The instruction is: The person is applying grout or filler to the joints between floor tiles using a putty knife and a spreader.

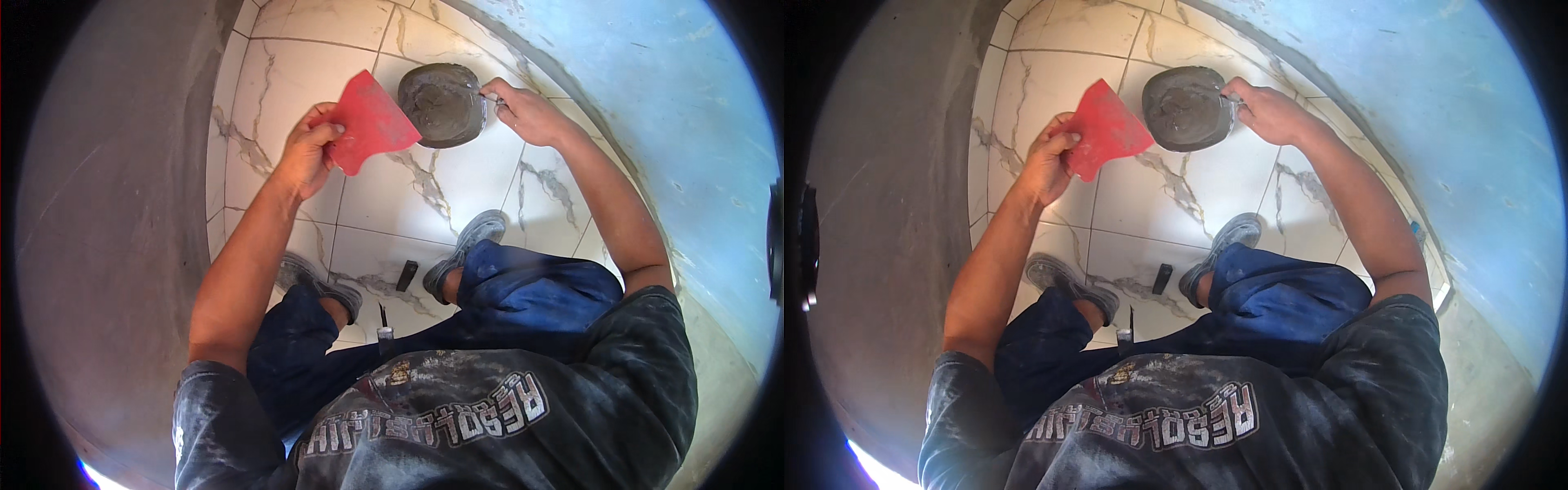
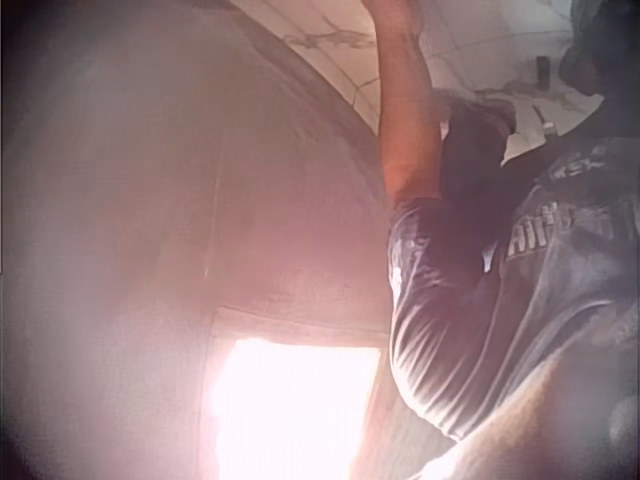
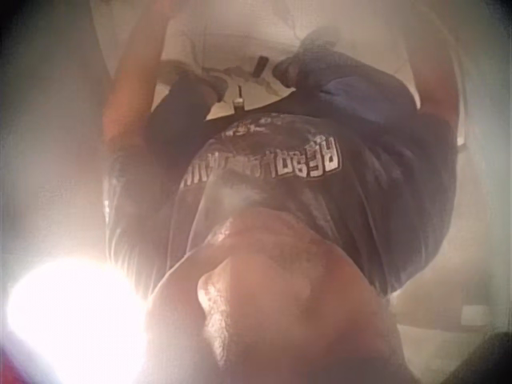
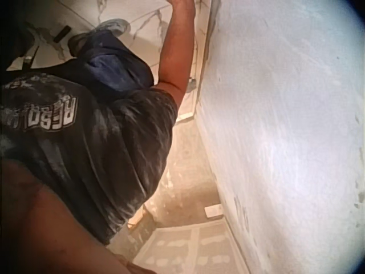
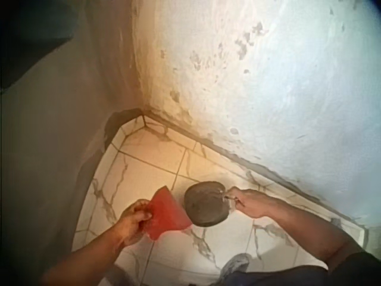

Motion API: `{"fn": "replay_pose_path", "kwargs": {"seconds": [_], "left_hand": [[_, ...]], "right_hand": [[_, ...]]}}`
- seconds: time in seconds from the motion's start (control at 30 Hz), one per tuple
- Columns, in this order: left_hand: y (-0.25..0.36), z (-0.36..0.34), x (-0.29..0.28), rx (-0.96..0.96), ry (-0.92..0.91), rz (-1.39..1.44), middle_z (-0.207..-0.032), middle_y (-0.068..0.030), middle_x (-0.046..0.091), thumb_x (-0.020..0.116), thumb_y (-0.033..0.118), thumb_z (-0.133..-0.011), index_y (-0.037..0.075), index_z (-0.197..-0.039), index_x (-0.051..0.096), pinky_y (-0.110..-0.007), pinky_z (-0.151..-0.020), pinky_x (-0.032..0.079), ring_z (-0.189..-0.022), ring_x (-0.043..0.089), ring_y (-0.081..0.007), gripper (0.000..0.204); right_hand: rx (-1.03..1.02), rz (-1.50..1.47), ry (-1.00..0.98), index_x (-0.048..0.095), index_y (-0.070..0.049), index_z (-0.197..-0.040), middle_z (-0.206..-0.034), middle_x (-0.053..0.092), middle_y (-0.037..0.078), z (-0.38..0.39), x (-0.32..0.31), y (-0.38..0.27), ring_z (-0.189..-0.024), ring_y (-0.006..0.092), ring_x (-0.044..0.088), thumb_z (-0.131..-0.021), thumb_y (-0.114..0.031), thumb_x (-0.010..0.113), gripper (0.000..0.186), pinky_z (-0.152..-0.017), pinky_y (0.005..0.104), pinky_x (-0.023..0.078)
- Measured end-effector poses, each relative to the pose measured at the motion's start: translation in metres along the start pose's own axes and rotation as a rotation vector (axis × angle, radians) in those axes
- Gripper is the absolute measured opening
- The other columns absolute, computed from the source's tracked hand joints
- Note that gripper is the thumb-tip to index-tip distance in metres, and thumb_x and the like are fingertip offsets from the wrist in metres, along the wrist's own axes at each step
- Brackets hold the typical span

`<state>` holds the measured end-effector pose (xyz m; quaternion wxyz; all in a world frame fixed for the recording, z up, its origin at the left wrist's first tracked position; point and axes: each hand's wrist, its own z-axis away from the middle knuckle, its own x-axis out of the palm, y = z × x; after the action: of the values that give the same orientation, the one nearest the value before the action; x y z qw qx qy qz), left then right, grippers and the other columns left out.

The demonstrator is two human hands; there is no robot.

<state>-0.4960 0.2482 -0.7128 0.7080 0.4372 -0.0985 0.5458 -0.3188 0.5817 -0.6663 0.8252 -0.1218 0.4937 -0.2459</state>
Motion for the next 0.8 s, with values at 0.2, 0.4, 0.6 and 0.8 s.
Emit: {"fn": "replay_pose_path", "kwargs": {"seconds": [0.2, 0.4, 0.6, 0.8], "left_hand": [[0.017, 0.000, -0.003, 0.105, 0.060, 0.073, -0.119, -0.0080, 0.060, 0.055, 0.011, -0.088, 0.008, -0.128, 0.051, -0.035, -0.094, 0.052, -0.109, 0.060, -0.0198, 0.040], [0.017, -0.002, 0.007, 0.039, -0.060, 0.126, -0.123, -0.0083, 0.058, 0.051, 0.028, -0.096, 0.012, -0.130, 0.047, -0.040, -0.082, 0.059, -0.108, 0.062, -0.0244, 0.038], [0.013, -0.005, 0.009, 0.036, -0.056, 0.053, -0.124, -0.0090, 0.058, 0.047, 0.031, -0.099, 0.012, -0.130, 0.046, -0.041, -0.075, 0.062, -0.107, 0.063, -0.0253, 0.036], [0.013, -0.007, 0.003, 0.079, -0.046, 0.059, -0.126, -0.0087, 0.057, 0.044, 0.031, -0.100, 0.013, -0.132, 0.046, -0.039, -0.073, 0.063, -0.107, 0.063, -0.0248, 0.037]], "right_hand": [[0.266, -0.380, -0.126, 0.048, -0.002, -0.120, -0.095, 0.059, 0.011, -0.014, -0.009, -0.001, -0.066, 0.0174, 0.058, -0.090, -0.010, 0.049, 0.031, -0.061, 0.0323, 0.050], [0.351, -0.394, -0.143, 0.054, -0.001, -0.113, -0.093, 0.058, 0.008, -0.021, -0.016, -0.002, -0.072, 0.0182, 0.060, -0.082, -0.009, 0.056, 0.032, -0.061, 0.0320, 0.051], [0.167, -0.077, 0.052, 0.058, 0.000, -0.106, -0.097, 0.064, 0.011, -0.031, -0.012, 0.011, -0.086, 0.0218, 0.064, -0.081, -0.002, 0.063, 0.026, -0.075, 0.0319, 0.052], [0.140, -0.215, 0.222, 0.061, -0.002, -0.109, -0.099, 0.068, 0.014, -0.043, 0.004, 0.001, -0.093, 0.0245, 0.066, -0.079, -0.004, 0.067, 0.031, -0.084, 0.0327, 0.051]]}}
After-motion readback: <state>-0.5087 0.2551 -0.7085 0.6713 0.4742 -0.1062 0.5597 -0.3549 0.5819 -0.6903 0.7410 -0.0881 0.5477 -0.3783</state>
